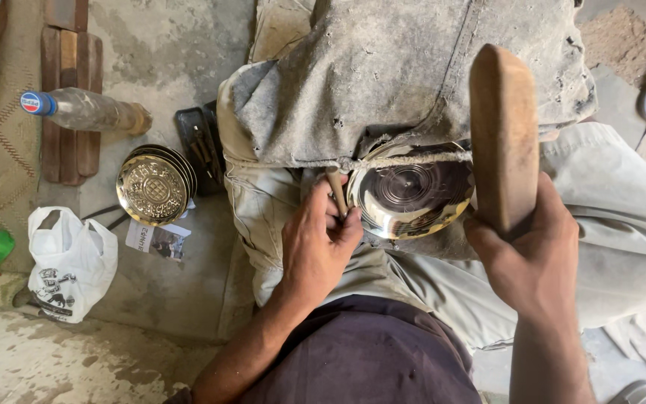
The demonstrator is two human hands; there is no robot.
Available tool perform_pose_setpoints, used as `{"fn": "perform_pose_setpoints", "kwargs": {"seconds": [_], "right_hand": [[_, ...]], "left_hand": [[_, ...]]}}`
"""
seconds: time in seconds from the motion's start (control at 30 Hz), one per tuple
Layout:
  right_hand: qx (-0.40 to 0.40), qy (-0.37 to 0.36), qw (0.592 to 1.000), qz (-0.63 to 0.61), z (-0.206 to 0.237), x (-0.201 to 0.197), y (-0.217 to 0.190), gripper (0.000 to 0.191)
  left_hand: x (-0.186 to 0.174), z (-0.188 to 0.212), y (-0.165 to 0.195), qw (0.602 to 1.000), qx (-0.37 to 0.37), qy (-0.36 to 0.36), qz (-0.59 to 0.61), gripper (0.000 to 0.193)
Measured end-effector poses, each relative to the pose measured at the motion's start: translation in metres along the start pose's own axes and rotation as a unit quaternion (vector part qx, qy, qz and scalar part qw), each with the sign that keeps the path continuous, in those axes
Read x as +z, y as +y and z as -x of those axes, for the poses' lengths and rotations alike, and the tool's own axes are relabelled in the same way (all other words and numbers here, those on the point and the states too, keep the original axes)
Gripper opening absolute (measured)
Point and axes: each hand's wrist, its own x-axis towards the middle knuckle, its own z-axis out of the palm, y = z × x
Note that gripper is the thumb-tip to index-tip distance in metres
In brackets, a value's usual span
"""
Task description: The person sits on the floor and decorates a brass plate by hand, holding a punch against the metal and striking it repeatedly with a wooden mallet to emboss patterns, repositioning the plate and punch as they work across the surface. Finished plates lie beside them on the floor.
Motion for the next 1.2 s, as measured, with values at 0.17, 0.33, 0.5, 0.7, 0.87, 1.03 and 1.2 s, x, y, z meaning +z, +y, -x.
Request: {"fn": "perform_pose_setpoints", "kwargs": {"seconds": [0.17,0.33,0.5,0.7,0.87,1.03,1.2], "right_hand": [[0.048,-0.042,0.99,-0.128,-0.003,-0.004,0.009,0.047],[0.087,-0.02,0.983,-0.161,0.012,-0.019,0.019,0.047],[0.113,0.029,0.987,-0.109,0.038,-0.041,0.049,0.042],[0.082,0.059,0.995,0.012,0.066,-0.06,0.105,0.045],[0.048,0.084,0.982,0.161,0.07,-0.057,0.12,0.039],[0.056,0.146,0.987,0.047,0.07,-0.048,0.11,0.05],[-0.01,0.136,0.99,0.025,0.065,-0.047,0.113,0.052]], "left_hand": [[-0.001,0.0,0.001,0.999,-0.042,-0.031,0.0,0.051],[-0.012,-0.001,0.018,1.0,-0.002,0.006,-0.009,0.04],[0.004,-0.02,0.028,0.99,0.083,-0.027,0.112,0.021],[0.065,-0.058,0.0,0.953,0.257,-0.144,-0.071,0.05],[0.073,-0.063,-0.009,0.916,0.321,-0.208,-0.118,0.05],[0.075,-0.08,-0.001,0.888,0.369,-0.246,-0.124,0.047],[0.075,-0.085,0.01,0.866,0.372,-0.293,-0.16,0.042]]}}
